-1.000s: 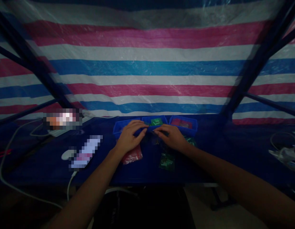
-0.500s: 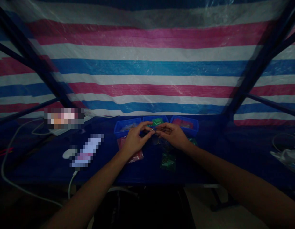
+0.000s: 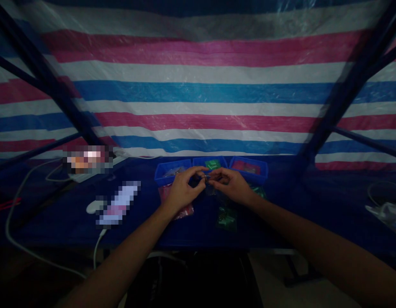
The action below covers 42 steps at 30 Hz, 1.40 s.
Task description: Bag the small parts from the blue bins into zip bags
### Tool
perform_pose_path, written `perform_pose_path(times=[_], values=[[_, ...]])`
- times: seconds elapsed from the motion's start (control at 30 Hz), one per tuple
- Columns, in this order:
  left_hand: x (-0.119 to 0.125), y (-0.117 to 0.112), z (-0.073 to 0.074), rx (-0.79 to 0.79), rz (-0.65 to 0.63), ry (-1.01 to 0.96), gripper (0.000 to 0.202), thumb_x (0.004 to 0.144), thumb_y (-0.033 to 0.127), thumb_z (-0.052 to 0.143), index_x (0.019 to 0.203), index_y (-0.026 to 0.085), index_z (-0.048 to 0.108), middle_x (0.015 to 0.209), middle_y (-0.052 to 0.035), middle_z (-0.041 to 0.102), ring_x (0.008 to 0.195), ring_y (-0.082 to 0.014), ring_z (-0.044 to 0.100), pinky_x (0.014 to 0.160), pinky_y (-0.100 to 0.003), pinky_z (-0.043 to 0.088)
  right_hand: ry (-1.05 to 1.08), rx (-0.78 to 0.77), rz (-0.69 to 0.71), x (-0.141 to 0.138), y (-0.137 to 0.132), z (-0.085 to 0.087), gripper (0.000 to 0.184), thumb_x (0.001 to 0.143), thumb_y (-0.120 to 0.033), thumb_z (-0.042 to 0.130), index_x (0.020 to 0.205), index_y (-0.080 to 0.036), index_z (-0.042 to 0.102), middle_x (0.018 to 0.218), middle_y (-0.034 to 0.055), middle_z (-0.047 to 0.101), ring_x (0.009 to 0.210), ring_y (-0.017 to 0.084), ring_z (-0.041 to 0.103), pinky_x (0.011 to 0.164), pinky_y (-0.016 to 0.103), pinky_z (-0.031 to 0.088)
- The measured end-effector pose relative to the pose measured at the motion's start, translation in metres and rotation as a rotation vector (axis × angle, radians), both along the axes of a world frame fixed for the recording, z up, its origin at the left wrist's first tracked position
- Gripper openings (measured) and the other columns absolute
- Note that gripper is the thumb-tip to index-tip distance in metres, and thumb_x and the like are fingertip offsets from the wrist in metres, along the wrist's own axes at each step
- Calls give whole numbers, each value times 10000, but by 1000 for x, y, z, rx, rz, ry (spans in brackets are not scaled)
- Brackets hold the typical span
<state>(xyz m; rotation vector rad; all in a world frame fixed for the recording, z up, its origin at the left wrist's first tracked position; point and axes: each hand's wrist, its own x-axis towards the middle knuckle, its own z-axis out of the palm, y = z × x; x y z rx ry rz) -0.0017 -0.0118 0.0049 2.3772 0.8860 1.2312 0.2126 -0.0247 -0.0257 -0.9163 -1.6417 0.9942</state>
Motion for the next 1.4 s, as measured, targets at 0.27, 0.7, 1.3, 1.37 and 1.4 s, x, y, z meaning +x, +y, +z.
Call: perform_pose_path(times=[0.27, 0.7, 1.3, 1.37, 1.4], values=[[1, 2, -7, 49, -35, 29, 348, 935, 155, 591, 1278, 212, 605, 1017, -40, 713, 1045, -215, 685, 1005, -410, 520, 5, 23, 18, 0, -2, 2, 358, 887, -439, 763, 1171, -230, 702, 1099, 66, 754, 989, 212, 725, 889, 346, 583], [-2, 2, 1, -41, -29, -8, 312, 990, 284, 636, 1300, 267, 657, 1110, -20, 791, 974, -199, 754, 863, -346, 581, -134, 250, -136, 3, -2, 9, 216, 966, -442, 666, 1032, -260, 760, 1022, 55, 735, 964, 228, 691, 892, 375, 544], [1, 9, -7, -275, -121, -263, 412, 920, 232, 719, 1319, 229, 617, 1048, -65, 787, 960, -192, 765, 897, -364, 606, -64, 125, -107, 4, 0, 4, 267, 921, -444, 714, 1110, -263, 764, 1085, 53, 787, 1014, 245, 736, 942, 411, 570], [1, 8, -7, -285, -134, -260, 431, 911, 236, 732, 1326, 228, 616, 1053, -71, 783, 957, -192, 766, 893, -364, 613, -43, 87, -85, 4, 2, 2, 301, 888, -449, 752, 1109, -244, 750, 1082, 59, 792, 996, 243, 747, 931, 408, 584], [1, 8, -7, -290, -141, -259, 439, 908, 242, 738, 1329, 227, 616, 1055, -73, 782, 959, -192, 766, 896, -363, 615, -36, 71, -75, 4, 2, 1, 317, 873, -451, 768, 1107, -238, 744, 1080, 63, 794, 986, 241, 752, 922, 406, 591]])
